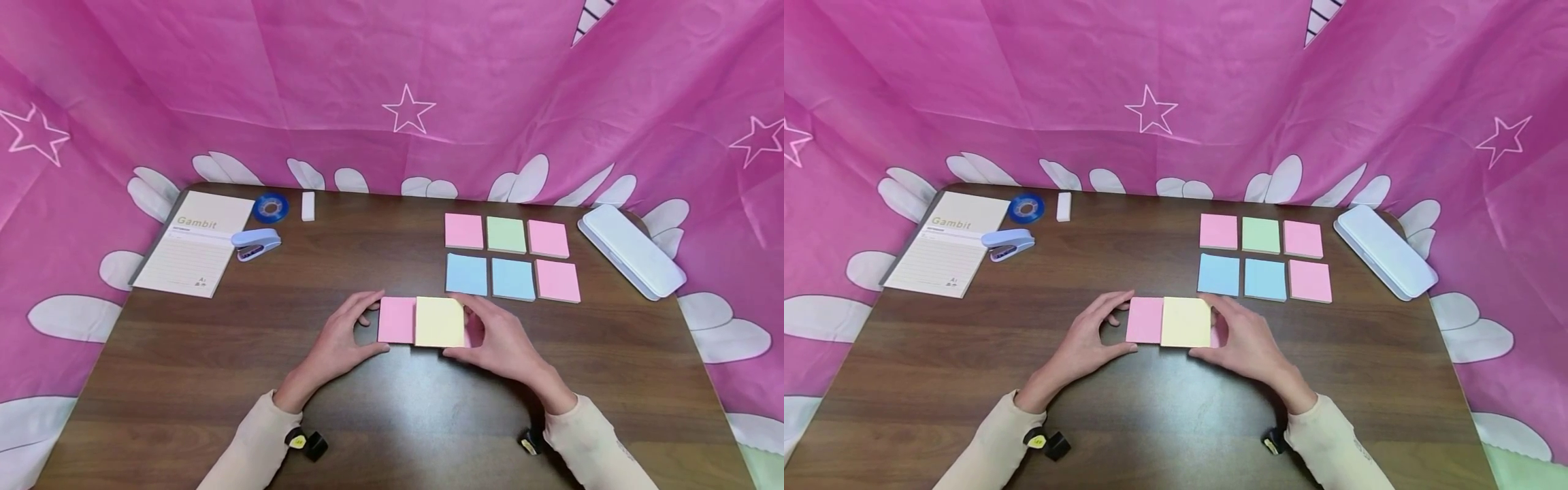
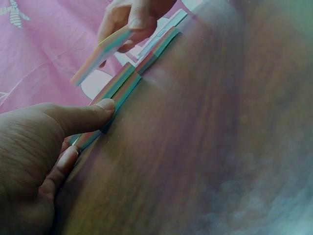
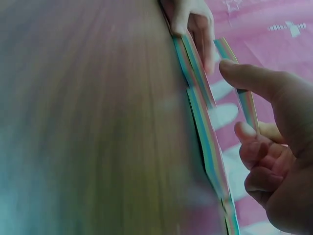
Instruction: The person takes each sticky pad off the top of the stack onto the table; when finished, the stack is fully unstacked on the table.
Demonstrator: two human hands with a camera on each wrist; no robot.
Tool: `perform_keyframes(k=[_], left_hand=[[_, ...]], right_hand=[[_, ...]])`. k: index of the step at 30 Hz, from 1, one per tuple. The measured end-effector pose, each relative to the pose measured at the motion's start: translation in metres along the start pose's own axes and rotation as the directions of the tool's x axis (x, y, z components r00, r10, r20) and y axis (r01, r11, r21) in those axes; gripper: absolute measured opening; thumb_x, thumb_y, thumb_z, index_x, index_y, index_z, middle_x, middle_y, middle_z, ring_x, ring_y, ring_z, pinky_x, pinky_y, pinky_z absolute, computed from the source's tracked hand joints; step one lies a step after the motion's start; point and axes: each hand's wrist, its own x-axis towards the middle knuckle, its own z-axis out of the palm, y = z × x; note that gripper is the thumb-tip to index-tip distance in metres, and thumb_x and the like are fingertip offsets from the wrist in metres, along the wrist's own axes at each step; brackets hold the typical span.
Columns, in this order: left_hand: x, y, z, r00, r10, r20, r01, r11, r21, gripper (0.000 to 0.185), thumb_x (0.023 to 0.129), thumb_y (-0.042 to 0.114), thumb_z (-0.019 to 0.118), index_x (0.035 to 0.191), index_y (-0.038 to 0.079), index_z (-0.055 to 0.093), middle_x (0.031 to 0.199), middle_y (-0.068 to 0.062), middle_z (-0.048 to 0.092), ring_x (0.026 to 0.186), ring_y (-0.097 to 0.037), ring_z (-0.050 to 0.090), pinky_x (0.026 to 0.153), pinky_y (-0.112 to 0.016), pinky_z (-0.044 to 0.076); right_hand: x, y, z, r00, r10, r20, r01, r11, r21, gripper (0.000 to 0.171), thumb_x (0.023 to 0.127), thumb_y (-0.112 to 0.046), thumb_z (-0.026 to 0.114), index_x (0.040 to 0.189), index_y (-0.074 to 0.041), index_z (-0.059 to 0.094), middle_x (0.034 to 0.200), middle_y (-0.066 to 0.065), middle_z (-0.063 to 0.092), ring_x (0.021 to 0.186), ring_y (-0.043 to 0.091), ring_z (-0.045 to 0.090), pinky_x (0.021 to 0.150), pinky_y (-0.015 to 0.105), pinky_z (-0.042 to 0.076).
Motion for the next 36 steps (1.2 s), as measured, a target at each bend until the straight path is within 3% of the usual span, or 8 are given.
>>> perform_keyframes(k=[5, 13, 18, 24, 36], left_hand=[[0.0, 0.0, 0.0, 1.0, -0.011, 0.007, 0.011, 1.0, 0.0, 0.095, 0.082, 0.013, 0.101, 0.164, 0.012, 0.054, 0.154, -0.006, 0.059, 0.109, -0.019, 0.062, 0.095, -0.043, 0.056], [0.0, 0.0, 0.001, 1.0, -0.014, 0.012, 0.014, 1.0, -0.005, 0.096, 0.082, 0.014, 0.101, 0.165, 0.014, 0.053, 0.155, -0.005, 0.059, 0.11, -0.019, 0.062, 0.096, -0.043, 0.056], [0.0, -0.001, 0.002, 1.0, -0.011, 0.008, 0.011, 1.0, -0.005, 0.096, 0.082, 0.014, 0.102, 0.165, 0.013, 0.054, 0.154, -0.005, 0.059, 0.109, -0.018, 0.063, 0.096, -0.042, 0.056], [0.001, -0.002, 0.002, 1.0, 0.004, 0.002, -0.004, 1.0, -0.002, 0.096, 0.082, 0.014, 0.102, 0.164, 0.013, 0.054, 0.154, -0.005, 0.06, 0.11, -0.018, 0.064, 0.095, -0.041, 0.057], [-0.001, -0.002, 0.0, 1.0, -0.009, 0.002, 0.009, 1.0, -0.004, 0.096, 0.081, 0.013, 0.102, 0.165, 0.013, 0.054, 0.154, -0.006, 0.059, 0.11, -0.019, 0.063, 0.095, -0.041, 0.056]], right_hand=[[-0.014, 0.019, -0.015, 1.0, 0.022, -0.004, -0.021, 0.999, 0.025, 0.092, 0.076, -0.032, 0.105, 0.154, -0.013, 0.062, 0.097, -0.001, 0.06, 0.081, 0.013, 0.052, 0.066, 0.028, 0.045], [-0.039, 0.046, -0.036, 0.996, 0.081, -0.024, -0.081, 0.996, 0.028, 0.094, 0.074, -0.024, 0.106, 0.155, -0.013, 0.06, 0.102, 0.0, 0.059, 0.083, 0.014, 0.052, 0.065, 0.027, 0.046], [-0.05, 0.059, -0.045, 0.995, 0.092, -0.049, -0.091, 0.996, 0.007, 0.091, 0.074, -0.021, 0.106, 0.153, -0.013, 0.061, 0.098, -0.001, 0.057, 0.075, 0.009, 0.05, 0.062, 0.026, 0.043], [-0.061, 0.069, -0.056, 0.992, 0.108, -0.07, -0.11, 0.994, -0.02, 0.088, 0.074, -0.02, 0.106, 0.15, -0.013, 0.062, 0.096, -0.001, 0.056, 0.072, 0.007, 0.049, 0.062, 0.026, 0.04], [-0.066, 0.079, -0.061, 0.993, 0.116, -0.017, -0.117, 0.989, -0.087, 0.094, 0.073, -0.019, 0.106, 0.153, -0.008, 0.059, 0.102, 0.001, 0.056, 0.077, 0.009, 0.048, 0.062, 0.026, 0.04]])
